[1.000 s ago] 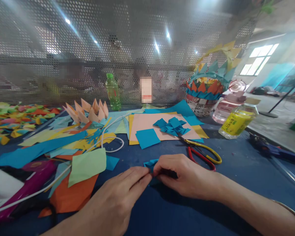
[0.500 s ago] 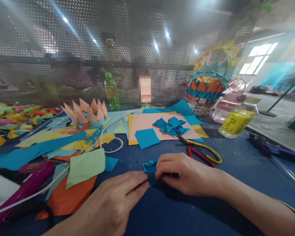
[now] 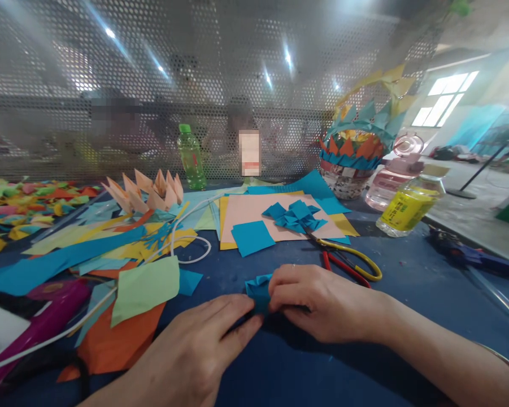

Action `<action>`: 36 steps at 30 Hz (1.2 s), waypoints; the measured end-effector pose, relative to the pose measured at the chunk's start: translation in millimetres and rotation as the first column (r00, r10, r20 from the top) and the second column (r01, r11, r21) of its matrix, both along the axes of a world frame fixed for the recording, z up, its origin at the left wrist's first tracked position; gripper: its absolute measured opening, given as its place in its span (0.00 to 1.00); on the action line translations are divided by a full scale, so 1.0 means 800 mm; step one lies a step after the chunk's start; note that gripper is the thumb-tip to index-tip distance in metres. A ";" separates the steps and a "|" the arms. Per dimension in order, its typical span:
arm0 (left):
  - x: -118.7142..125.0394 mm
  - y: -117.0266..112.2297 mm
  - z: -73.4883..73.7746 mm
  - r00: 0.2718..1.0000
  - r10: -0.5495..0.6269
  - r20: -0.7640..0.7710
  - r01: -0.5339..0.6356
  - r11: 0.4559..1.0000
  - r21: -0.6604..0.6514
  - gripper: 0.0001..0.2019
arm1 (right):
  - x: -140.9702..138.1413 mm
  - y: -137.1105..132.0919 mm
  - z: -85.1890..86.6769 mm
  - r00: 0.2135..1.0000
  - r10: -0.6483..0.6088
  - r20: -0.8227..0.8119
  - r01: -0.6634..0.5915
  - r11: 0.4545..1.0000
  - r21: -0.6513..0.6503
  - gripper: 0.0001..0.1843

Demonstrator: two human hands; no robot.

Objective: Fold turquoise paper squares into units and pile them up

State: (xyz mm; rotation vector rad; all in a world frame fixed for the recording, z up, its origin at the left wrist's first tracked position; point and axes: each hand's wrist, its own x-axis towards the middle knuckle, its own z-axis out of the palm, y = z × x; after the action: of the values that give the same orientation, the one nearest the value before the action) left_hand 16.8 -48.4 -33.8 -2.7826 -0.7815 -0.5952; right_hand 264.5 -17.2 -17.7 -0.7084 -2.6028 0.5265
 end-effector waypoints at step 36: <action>0.008 0.002 0.001 0.996 -0.057 0.062 0.048 0.988 0.146 0.24 | -0.003 -0.012 0.008 0.951 -0.101 0.294 -0.022 0.921 0.389 0.06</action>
State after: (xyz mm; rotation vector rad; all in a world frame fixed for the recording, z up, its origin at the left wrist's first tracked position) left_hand 23.3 -46.7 -33.2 -2.6704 -0.6515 -0.7259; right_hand 262.1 -26.5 -11.0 -0.7523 -2.8443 -0.1338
